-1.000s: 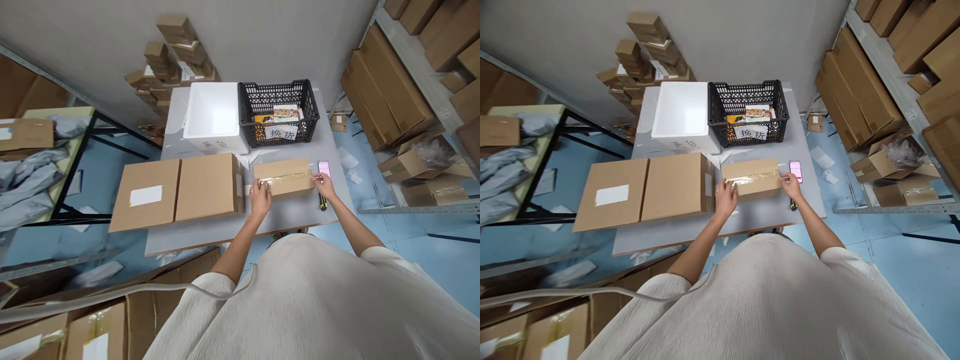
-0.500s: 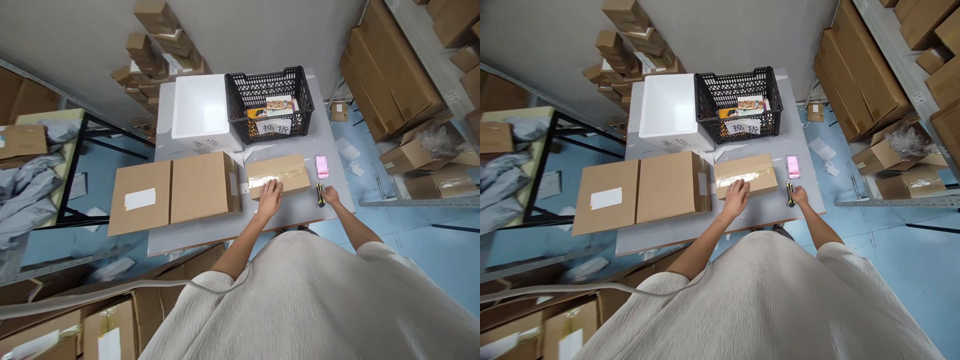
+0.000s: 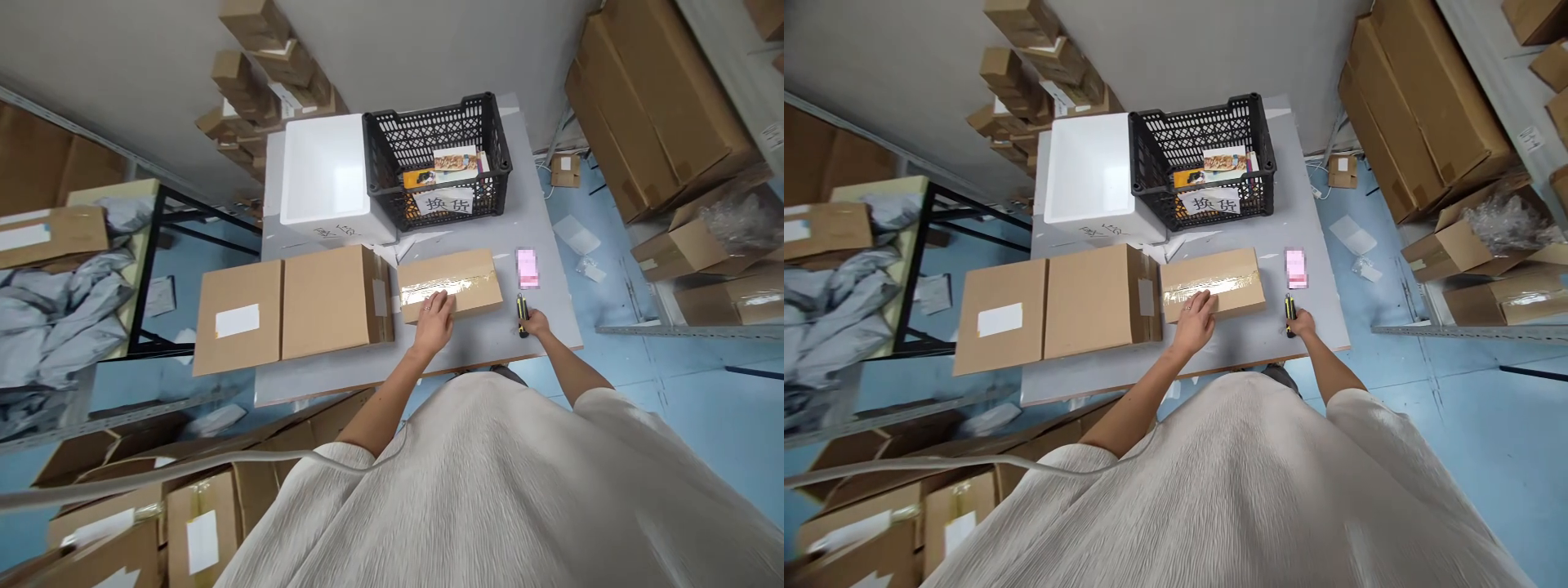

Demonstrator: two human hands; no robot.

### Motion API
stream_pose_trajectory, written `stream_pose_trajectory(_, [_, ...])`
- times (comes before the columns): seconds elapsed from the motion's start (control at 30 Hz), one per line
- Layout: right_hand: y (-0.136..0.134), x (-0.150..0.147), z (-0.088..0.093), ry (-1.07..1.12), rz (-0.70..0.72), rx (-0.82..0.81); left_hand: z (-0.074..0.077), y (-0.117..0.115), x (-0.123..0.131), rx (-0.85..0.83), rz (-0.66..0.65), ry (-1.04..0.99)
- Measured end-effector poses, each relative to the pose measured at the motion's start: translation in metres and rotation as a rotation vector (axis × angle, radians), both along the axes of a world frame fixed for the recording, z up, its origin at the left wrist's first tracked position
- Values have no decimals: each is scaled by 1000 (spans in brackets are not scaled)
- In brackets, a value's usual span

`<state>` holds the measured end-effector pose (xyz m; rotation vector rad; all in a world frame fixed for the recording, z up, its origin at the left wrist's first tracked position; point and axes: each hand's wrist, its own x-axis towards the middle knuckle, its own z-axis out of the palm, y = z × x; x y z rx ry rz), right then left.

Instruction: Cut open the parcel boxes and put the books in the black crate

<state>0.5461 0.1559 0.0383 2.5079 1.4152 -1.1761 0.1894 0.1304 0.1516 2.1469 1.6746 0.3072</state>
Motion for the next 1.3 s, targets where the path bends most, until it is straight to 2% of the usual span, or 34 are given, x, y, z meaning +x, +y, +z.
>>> stream_pose_trajectory(0.13, [-7, 9, 10, 98, -36, 39, -3, 0, -1, 8, -6, 12])
stream_pose_trajectory(0.3, [-17, 26, 27, 308, -242, 181, -8, -1, -1, 21, -14, 17])
stream_pose_trajectory(0.43, [-13, 35, 53, 623, -463, 242, -9, -1, 1, 41, -13, 22])
stream_pose_trajectory(0.5, [-6, 36, 73, 799, -485, 255, -10, -2, 2, 53, -12, 15])
stream_pose_trajectory(0.63, [14, 26, 119, 980, -295, 355, -12, -3, 4, 66, -15, -21])
stream_pose_trajectory(0.77, [36, 0, 160, 942, -24, 443, -12, -3, 5, 85, -15, -56])
stream_pose_trajectory(0.87, [48, -26, 181, 901, 122, 462, -10, -2, 2, 110, -26, -98])
stream_pose_trajectory(0.97, [55, -49, 193, 831, 199, 473, -8, -1, -4, 132, -16, -131])
stream_pose_trajectory(1.13, [63, -79, 199, 623, 300, 444, -5, -5, -14, 144, 70, -142])
stream_pose_trajectory(1.3, [75, -109, 202, 419, 553, 489, -4, -16, -19, 167, 79, -134])
